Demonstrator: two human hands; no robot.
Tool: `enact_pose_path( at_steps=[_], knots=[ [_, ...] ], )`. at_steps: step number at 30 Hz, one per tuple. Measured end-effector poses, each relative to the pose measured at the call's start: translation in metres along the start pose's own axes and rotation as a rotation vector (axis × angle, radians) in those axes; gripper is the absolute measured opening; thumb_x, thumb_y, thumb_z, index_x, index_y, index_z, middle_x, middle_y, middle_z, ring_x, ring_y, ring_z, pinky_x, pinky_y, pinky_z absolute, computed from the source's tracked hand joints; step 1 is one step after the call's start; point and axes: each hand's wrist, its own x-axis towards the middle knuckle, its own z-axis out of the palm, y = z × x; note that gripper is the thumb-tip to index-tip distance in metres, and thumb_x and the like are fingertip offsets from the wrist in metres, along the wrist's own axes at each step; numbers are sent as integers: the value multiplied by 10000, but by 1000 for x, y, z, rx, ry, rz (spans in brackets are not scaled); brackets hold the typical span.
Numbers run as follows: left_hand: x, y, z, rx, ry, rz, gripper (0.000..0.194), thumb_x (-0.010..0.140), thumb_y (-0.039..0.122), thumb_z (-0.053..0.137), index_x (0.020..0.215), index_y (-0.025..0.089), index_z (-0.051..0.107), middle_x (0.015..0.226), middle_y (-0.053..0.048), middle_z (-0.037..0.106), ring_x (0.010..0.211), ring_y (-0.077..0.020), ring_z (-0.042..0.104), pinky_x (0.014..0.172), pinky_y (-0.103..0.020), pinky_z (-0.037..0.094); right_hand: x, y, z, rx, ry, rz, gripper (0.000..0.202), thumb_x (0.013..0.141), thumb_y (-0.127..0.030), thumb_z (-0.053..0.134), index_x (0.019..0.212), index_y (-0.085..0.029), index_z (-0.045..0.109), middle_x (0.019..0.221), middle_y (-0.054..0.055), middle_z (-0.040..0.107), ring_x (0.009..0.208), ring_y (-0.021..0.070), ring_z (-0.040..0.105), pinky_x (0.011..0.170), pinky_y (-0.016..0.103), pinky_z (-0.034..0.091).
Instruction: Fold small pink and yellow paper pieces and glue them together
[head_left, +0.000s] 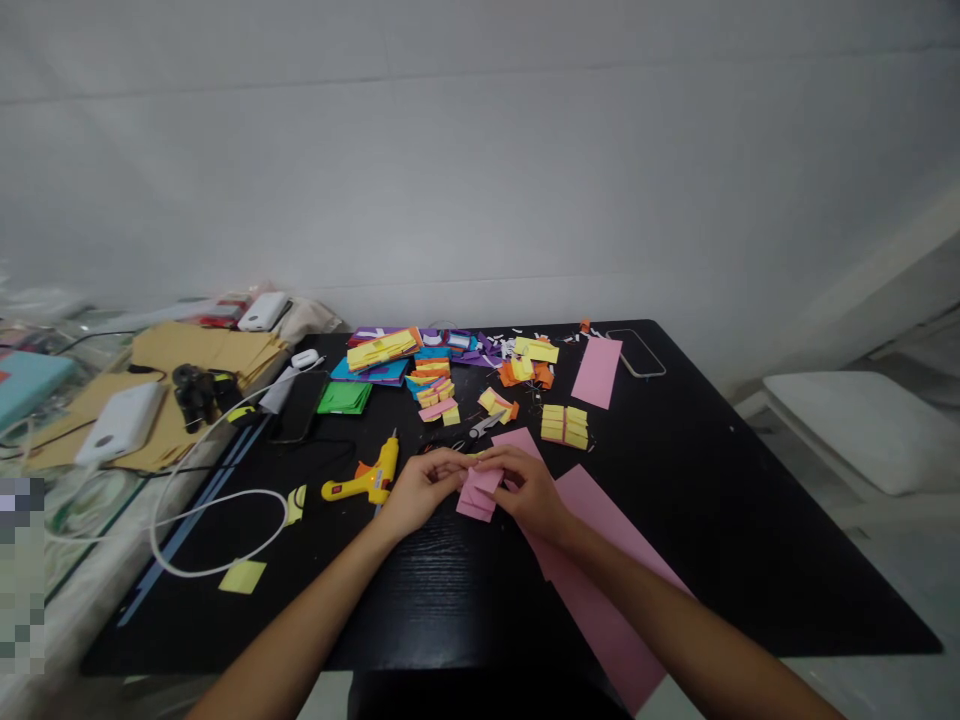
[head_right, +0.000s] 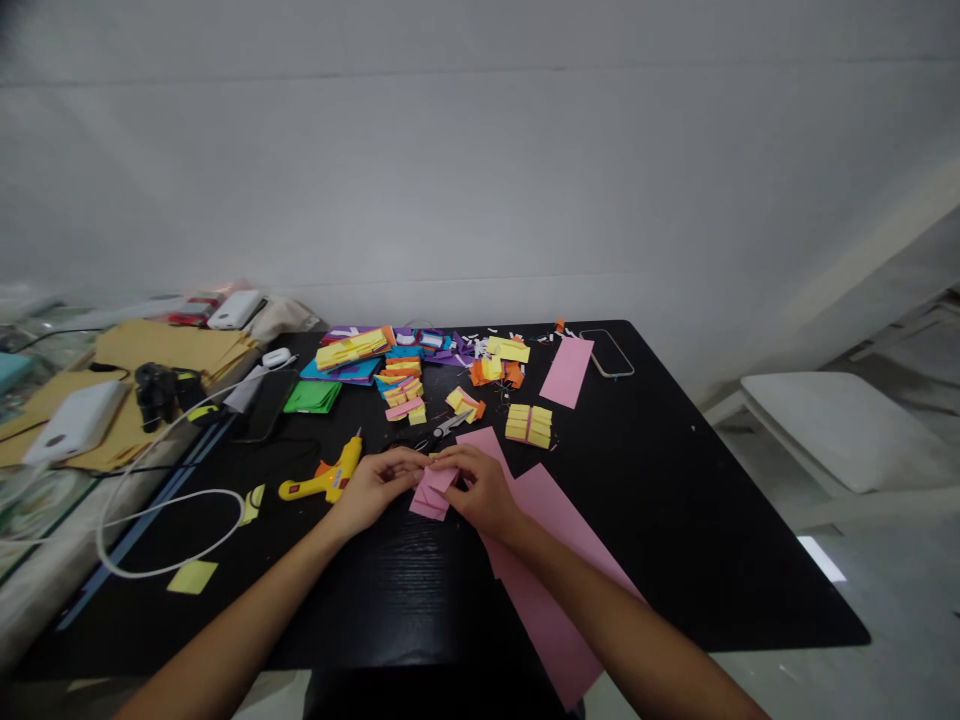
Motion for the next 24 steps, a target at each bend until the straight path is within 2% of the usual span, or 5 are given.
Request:
enact_pose_path(
  at_steps=[6, 12, 16, 21, 24],
  knots=[
    [0, -4, 1, 4, 8, -10, 230, 839, 342, 773, 986, 166, 760, 850, -50, 775, 799, -173, 719, 782, -288, 560, 1, -4, 0, -17, 14, -9, 127, 813, -227, 796, 939, -241, 801, 1033, 76, 777, 997, 230, 726, 890, 358, 565],
    [-3, 2, 2, 78, -8, 47, 200, 885, 324, 721, 993, 156, 722, 880, -58, 724, 836, -169, 691, 772, -275, 534, -1, -1, 4, -17, 62, 129, 144, 842, -326, 785, 945, -228, 772, 969, 64, 778, 866, 215, 728, 736, 316, 560],
    [-7, 7, 8, 183, -37, 144, 182, 921, 321, 677, 1009, 164, 703, 993, -76, 680, 859, -166, 674, 733, -266, 540, -3, -1, 5, 17, 61, 200, 200, 829, -322, 771, 996, -215, 746, 934, 50, 779, 839, 209, 737, 732, 308, 566],
    [-6, 1, 12, 395, 84, 191, 136, 931, 306, 652, 943, 173, 683, 827, -29, 649, 749, -149, 640, 694, -263, 514, -4, -3, 6, 23, 61, 199, 153, 848, -278, 709, 980, -205, 730, 949, 61, 781, 846, 208, 748, 755, 311, 589],
    [-6, -2, 11, 427, 106, 199, 107, 930, 278, 633, 936, 180, 676, 832, -27, 654, 742, -150, 637, 695, -266, 503, -4, -3, 7, -4, 55, 171, 153, 831, -207, 667, 968, -203, 735, 964, 70, 782, 851, 212, 750, 764, 319, 601]
  ],
)
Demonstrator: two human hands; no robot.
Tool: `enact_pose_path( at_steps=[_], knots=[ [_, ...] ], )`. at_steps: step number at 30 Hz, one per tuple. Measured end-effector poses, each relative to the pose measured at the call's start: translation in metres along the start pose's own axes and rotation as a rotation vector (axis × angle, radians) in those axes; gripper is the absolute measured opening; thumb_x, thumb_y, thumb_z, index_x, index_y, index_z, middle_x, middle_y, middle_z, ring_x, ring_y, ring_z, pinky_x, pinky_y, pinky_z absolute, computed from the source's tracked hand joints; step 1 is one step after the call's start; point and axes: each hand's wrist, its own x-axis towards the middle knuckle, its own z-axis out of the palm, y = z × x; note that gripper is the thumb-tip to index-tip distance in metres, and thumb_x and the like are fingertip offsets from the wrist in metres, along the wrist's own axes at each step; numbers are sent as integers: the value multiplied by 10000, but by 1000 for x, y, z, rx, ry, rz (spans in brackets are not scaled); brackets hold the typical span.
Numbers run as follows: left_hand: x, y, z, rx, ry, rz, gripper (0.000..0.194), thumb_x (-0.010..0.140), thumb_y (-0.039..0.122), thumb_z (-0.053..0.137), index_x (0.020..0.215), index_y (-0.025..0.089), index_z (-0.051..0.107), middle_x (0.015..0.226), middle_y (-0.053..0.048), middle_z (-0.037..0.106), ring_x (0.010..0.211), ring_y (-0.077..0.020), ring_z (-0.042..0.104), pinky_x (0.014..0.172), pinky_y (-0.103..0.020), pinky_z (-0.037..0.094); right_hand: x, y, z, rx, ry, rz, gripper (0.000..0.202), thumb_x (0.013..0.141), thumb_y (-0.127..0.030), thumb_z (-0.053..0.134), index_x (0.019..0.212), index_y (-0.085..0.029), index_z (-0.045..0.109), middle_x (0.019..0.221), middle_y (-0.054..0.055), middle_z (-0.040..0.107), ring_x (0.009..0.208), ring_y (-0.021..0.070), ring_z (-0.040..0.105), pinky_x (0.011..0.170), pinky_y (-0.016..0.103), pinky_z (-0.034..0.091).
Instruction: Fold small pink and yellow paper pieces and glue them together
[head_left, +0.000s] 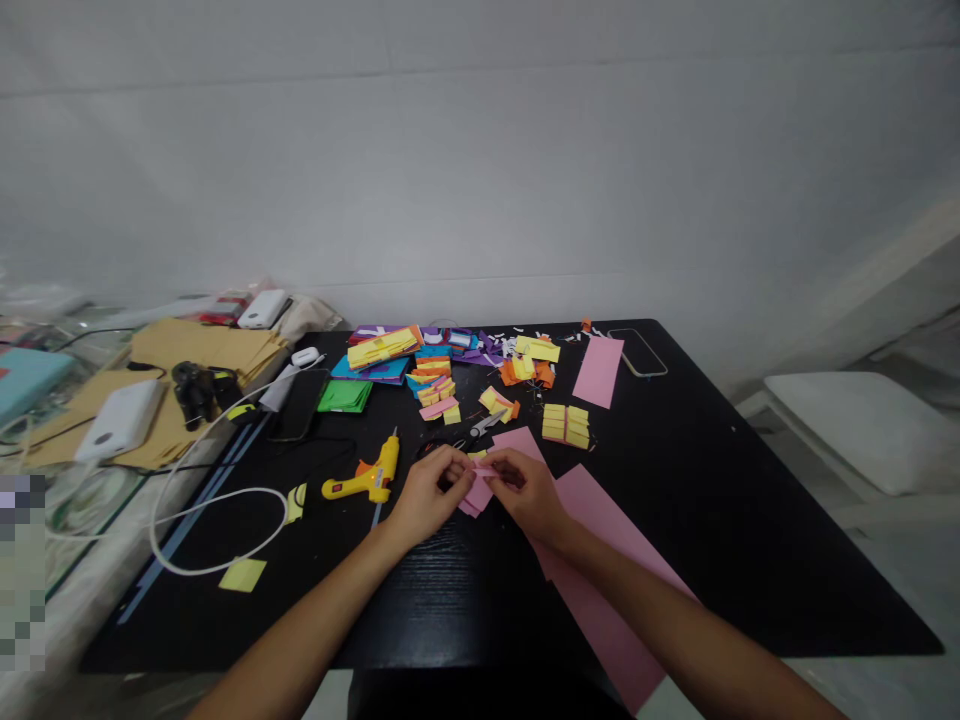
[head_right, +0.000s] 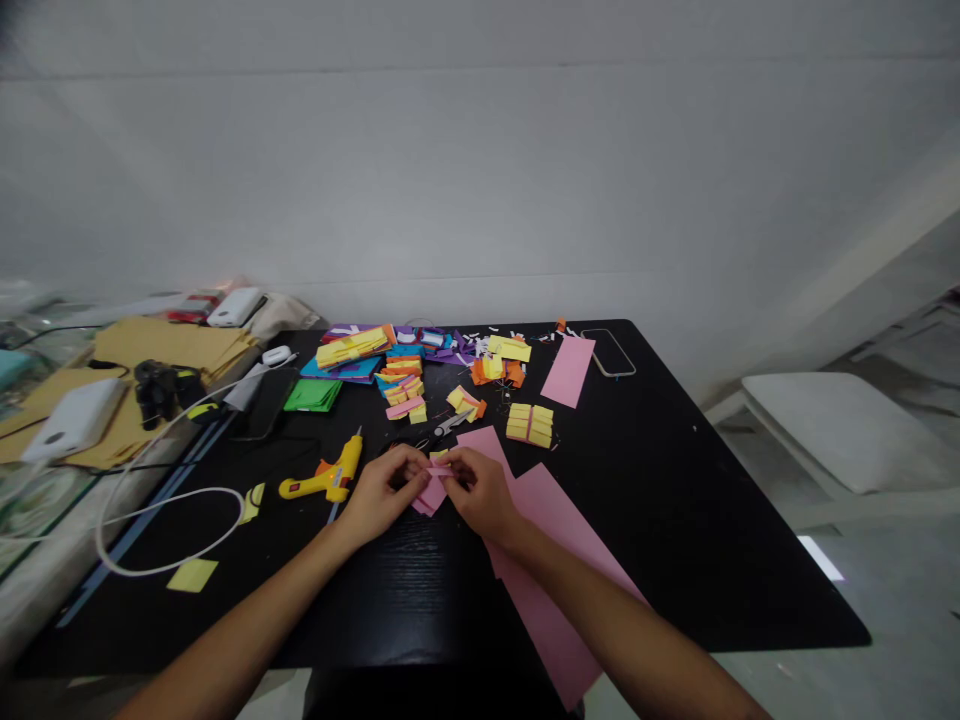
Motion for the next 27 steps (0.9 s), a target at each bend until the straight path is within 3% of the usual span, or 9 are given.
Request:
enact_pose_path(
  at_steps=[7, 13, 18, 27],
  knots=[
    [1, 1, -4, 117, 28, 70, 44, 907, 231, 647, 912, 197, 675, 822, -7, 628, 754, -154, 595, 680, -251, 453, -4, -5, 1, 58, -68, -12, 220, 852, -268, 715, 1060, -210, 756, 1052, 86, 781, 926, 225, 752, 814, 336, 620],
    [2, -2, -6, 110, 50, 59, 108, 928, 281, 670, 872, 188, 670, 806, -7, 624, 736, -152, 565, 691, -257, 435, -2, -7, -2, 286, -128, 86, 321, 893, -409, 719, 1150, -219, 743, 1111, 85, 771, 1033, 237, 742, 935, 388, 608],
    [1, -5, -7, 109, 63, 58, 86, 918, 258, 680, 871, 187, 682, 814, -11, 629, 755, -155, 572, 696, -258, 432, 5, -4, -2, 405, -96, 219, 367, 846, -534, 755, 1031, -220, 795, 978, 60, 772, 898, 223, 742, 803, 392, 662],
    [1, 0, -8, 110, 51, 96, 39, 925, 221, 664, 926, 202, 698, 887, -30, 687, 823, -175, 634, 762, -286, 479, 6, -2, 0, 473, -108, 278, 347, 748, -471, 860, 986, -222, 821, 944, 52, 792, 871, 219, 756, 787, 392, 679]
  ],
)
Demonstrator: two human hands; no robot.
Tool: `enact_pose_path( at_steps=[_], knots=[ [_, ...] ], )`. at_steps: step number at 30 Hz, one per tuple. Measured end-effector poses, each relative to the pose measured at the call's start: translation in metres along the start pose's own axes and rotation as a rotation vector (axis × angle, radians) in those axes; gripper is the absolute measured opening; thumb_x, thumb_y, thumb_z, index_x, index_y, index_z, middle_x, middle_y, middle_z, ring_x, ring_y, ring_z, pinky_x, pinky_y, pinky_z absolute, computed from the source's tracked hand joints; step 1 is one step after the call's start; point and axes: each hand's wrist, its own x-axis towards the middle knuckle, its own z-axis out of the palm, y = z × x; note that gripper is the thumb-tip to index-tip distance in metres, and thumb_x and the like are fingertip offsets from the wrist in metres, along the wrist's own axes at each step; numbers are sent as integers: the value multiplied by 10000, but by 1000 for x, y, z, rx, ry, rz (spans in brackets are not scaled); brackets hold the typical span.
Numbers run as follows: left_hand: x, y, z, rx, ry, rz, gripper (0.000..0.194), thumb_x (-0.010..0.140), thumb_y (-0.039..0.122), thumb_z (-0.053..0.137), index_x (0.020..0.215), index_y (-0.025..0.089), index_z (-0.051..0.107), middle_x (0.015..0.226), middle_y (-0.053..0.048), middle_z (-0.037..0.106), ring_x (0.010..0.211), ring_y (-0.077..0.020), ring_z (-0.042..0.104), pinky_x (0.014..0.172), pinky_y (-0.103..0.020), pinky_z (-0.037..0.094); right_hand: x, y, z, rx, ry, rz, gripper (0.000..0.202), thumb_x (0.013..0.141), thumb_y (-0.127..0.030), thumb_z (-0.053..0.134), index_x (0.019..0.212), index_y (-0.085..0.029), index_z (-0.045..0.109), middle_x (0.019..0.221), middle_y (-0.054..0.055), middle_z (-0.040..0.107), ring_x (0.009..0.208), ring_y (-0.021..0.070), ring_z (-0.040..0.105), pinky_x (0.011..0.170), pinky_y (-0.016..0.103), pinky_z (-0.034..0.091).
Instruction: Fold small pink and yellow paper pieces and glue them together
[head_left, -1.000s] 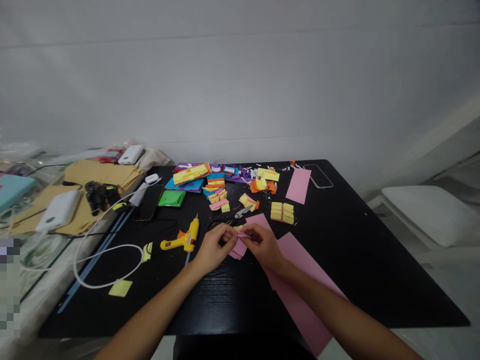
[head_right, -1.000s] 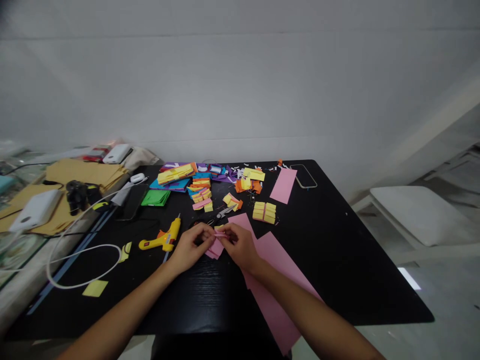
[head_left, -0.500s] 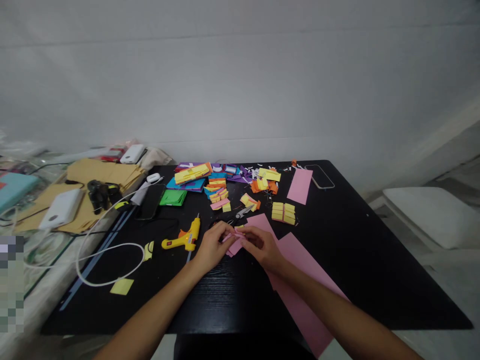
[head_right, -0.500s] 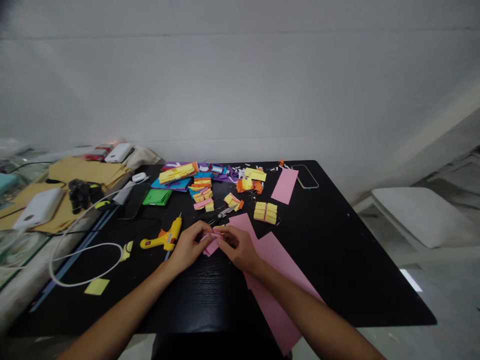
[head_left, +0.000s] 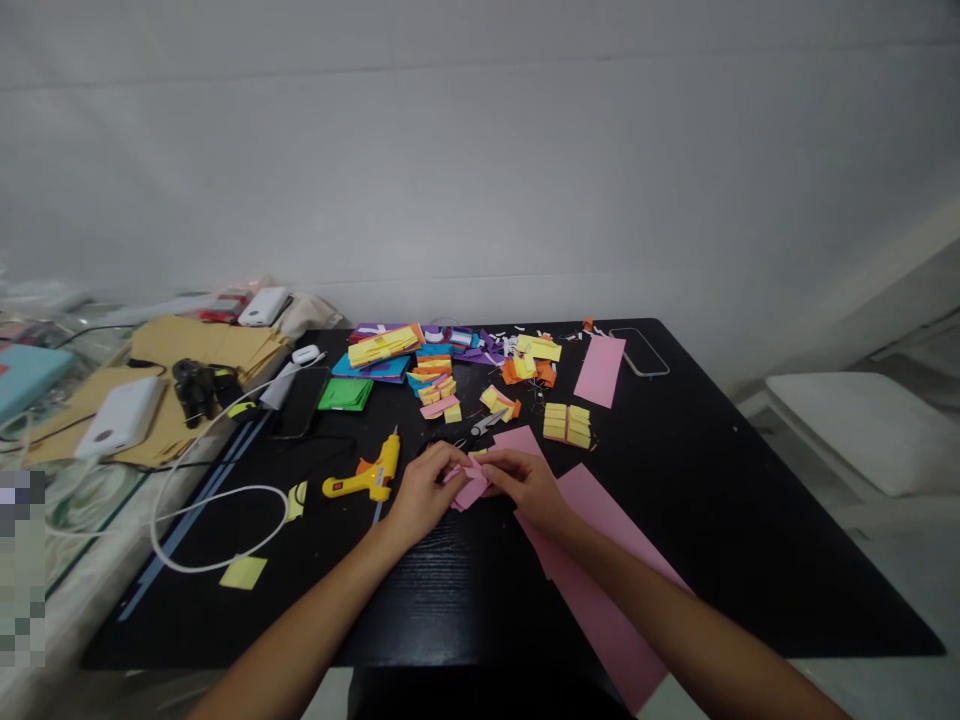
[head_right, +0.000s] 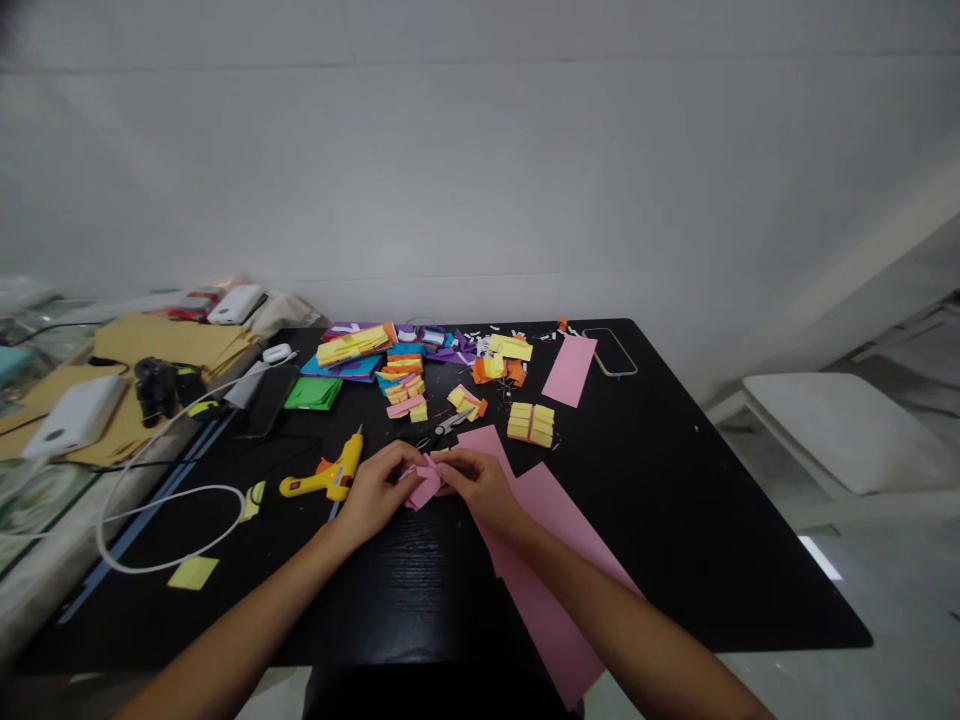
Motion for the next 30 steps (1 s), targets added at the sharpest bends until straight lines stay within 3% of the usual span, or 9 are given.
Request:
enact_pose_path(
  at_steps=[5, 12, 16, 20, 23, 30],
  knots=[
    [0, 0, 0, -12, -5, 41, 71, 942, 257, 676, 950, 210, 729, 921, -52, 716, 885, -193, 674, 816, -309, 515, 1, 1, -2, -1, -3, 16, 349, 751, -479, 854, 973, -212, 819, 951, 52, 787, 876, 212, 749, 753, 367, 681],
    [-2, -3, 0, -21, -38, 82, 103, 926, 184, 672, 986, 223, 747, 976, -57, 733, 943, -191, 702, 862, -307, 541, 4, 3, -4, 8, 20, 40, 331, 690, -430, 896, 895, -188, 805, 835, 28, 776, 748, 168, 729, 682, 310, 665],
    [0, 2, -2, -35, -61, 82, 112, 951, 260, 668, 1008, 226, 759, 998, -69, 751, 952, -198, 710, 874, -321, 550, 6, 4, -6, 10, 26, 35, 334, 672, -429, 897, 880, -186, 804, 828, 27, 779, 735, 172, 730, 651, 309, 664],
    [1, 6, -3, -65, -54, 18, 169, 964, 337, 659, 976, 207, 767, 978, -78, 767, 922, -206, 711, 840, -322, 549, 6, 4, -7, 2, 28, 40, 342, 680, -431, 894, 892, -182, 795, 818, 26, 776, 748, 180, 737, 647, 309, 662],
    [1, 7, -2, -80, -33, -85, 213, 948, 381, 671, 934, 192, 767, 873, -57, 761, 795, -186, 692, 720, -285, 527, 5, 4, -6, 6, 19, 41, 324, 716, -416, 872, 931, -189, 790, 824, 24, 775, 783, 187, 742, 683, 325, 665],
    [1, 2, 2, -202, -9, -192, 237, 881, 413, 745, 901, 177, 733, 807, -31, 741, 721, -160, 679, 666, -252, 515, 2, 4, -3, -39, -9, 16, 303, 728, -233, 793, 1027, -206, 757, 868, 12, 789, 774, 170, 744, 720, 311, 631]
  ],
)
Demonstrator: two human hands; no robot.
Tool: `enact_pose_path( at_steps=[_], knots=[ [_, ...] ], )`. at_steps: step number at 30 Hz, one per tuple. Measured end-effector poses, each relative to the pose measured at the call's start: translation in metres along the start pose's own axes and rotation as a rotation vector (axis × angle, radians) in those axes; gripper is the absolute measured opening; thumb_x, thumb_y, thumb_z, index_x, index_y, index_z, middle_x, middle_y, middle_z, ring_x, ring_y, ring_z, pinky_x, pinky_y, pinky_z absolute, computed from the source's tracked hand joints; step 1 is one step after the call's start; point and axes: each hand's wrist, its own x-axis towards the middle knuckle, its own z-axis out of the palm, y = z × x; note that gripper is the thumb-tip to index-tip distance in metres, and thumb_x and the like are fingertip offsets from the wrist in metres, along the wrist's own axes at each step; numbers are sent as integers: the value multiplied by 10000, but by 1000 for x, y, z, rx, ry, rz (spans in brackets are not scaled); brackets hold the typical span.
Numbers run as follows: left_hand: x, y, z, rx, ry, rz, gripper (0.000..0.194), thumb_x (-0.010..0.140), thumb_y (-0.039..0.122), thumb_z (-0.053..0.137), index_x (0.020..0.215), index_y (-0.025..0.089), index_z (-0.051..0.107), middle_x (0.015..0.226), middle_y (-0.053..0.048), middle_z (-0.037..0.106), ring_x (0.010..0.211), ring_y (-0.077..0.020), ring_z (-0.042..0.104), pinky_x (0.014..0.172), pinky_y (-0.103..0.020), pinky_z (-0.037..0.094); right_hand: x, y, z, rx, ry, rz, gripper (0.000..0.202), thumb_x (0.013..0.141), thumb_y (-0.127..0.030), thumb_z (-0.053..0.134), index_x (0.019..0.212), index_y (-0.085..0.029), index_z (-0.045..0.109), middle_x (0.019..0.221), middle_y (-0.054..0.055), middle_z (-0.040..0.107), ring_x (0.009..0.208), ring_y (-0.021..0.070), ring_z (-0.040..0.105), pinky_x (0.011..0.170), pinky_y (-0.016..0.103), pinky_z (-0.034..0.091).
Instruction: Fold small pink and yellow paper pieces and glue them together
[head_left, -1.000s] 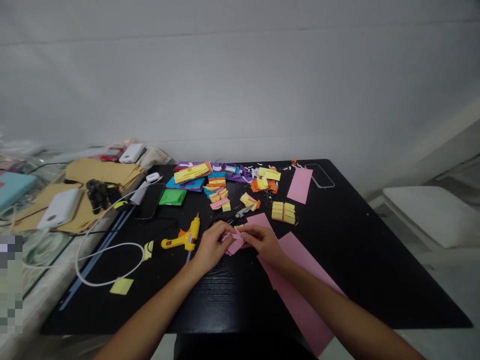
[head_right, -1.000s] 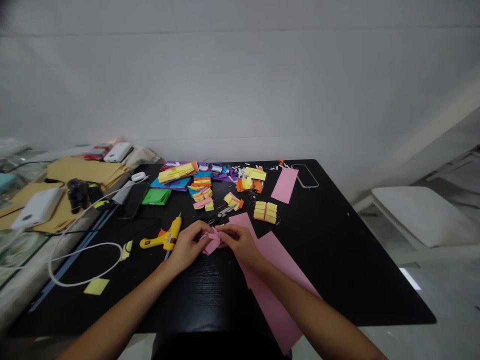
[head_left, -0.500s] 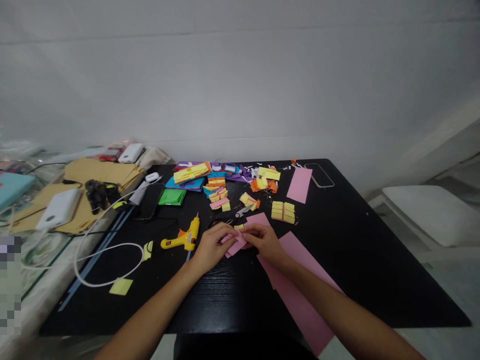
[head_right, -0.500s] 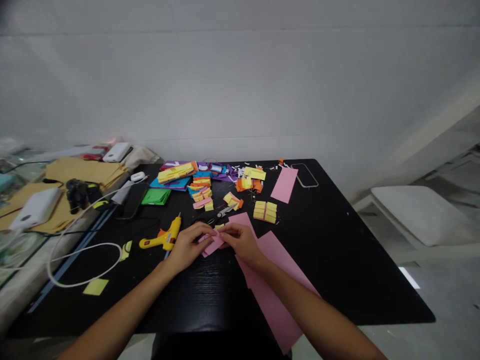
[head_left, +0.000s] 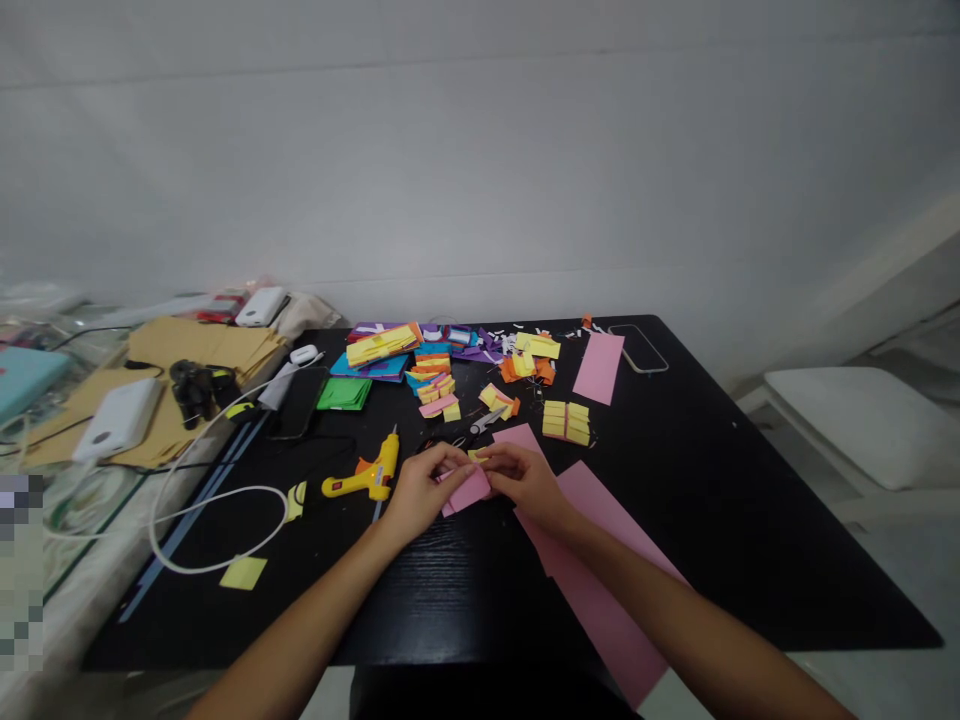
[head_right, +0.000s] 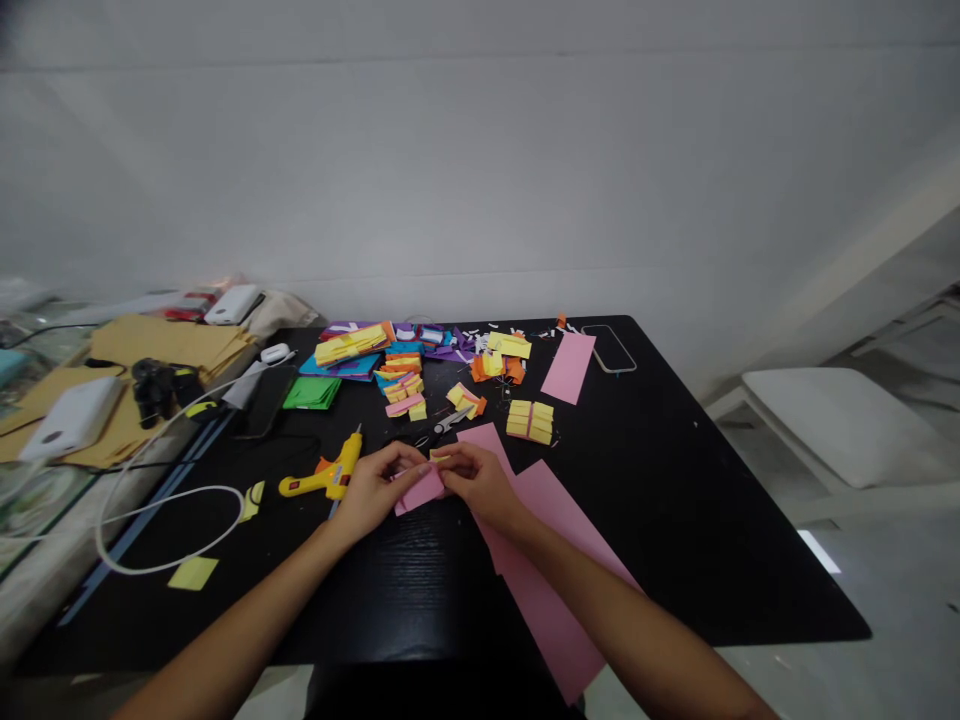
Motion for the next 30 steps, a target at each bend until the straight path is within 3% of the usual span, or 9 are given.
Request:
enact_pose_path(
  at_steps=[5, 8, 12, 17, 23, 30],
  knots=[
    [1, -2, -1, 28, 4, 29, 225, 882, 405, 751, 884, 181, 729, 769, -17, 720, 685, -147, 661, 640, -241, 505, -8, -6, 2, -152, -48, -132, 321, 837, -247, 702, 1157, -225, 707, 1018, 47, 789, 927, 192, 752, 839, 331, 601],
    [1, -2, -2, 87, 6, 86, 179, 886, 367, 755, 872, 189, 745, 773, -18, 733, 701, -150, 674, 667, -243, 517, -12, -7, 5, -251, -82, -188, 359, 867, -301, 718, 1217, -228, 688, 1079, 67, 779, 970, 211, 751, 827, 328, 604],
    [1, -3, -3, 135, 4, 145, 130, 891, 327, 753, 895, 197, 766, 842, -31, 778, 774, -165, 717, 737, -254, 546, -13, -5, 8, -406, 27, -254, 229, 914, -305, 667, 1114, -219, 738, 1028, 68, 787, 887, 202, 751, 782, 313, 602],
    [0, 0, -4, 145, 7, 123, 115, 915, 285, 712, 955, 204, 783, 901, -36, 800, 802, -166, 736, 729, -245, 559, -11, -6, 7, -488, 121, -327, 185, 918, -269, 628, 1037, -221, 761, 1015, 64, 780, 840, 187, 724, 724, 285, 582],
    [0, 4, -7, 168, -24, 167, 81, 912, 252, 717, 935, 203, 778, 892, -29, 798, 806, -165, 732, 759, -252, 563, -12, -6, 8, -481, 141, -305, 110, 893, -283, 670, 961, -219, 729, 893, 42, 753, 770, 177, 700, 668, 270, 559],
    [1, -1, -8, 189, 5, 223, 93, 929, 265, 709, 937, 204, 778, 917, -45, 793, 851, -180, 728, 783, -267, 555, -9, -1, 6, -432, 71, -257, 130, 867, -315, 713, 944, -211, 723, 937, 50, 772, 850, 202, 742, 714, 289, 591]
  ],
)
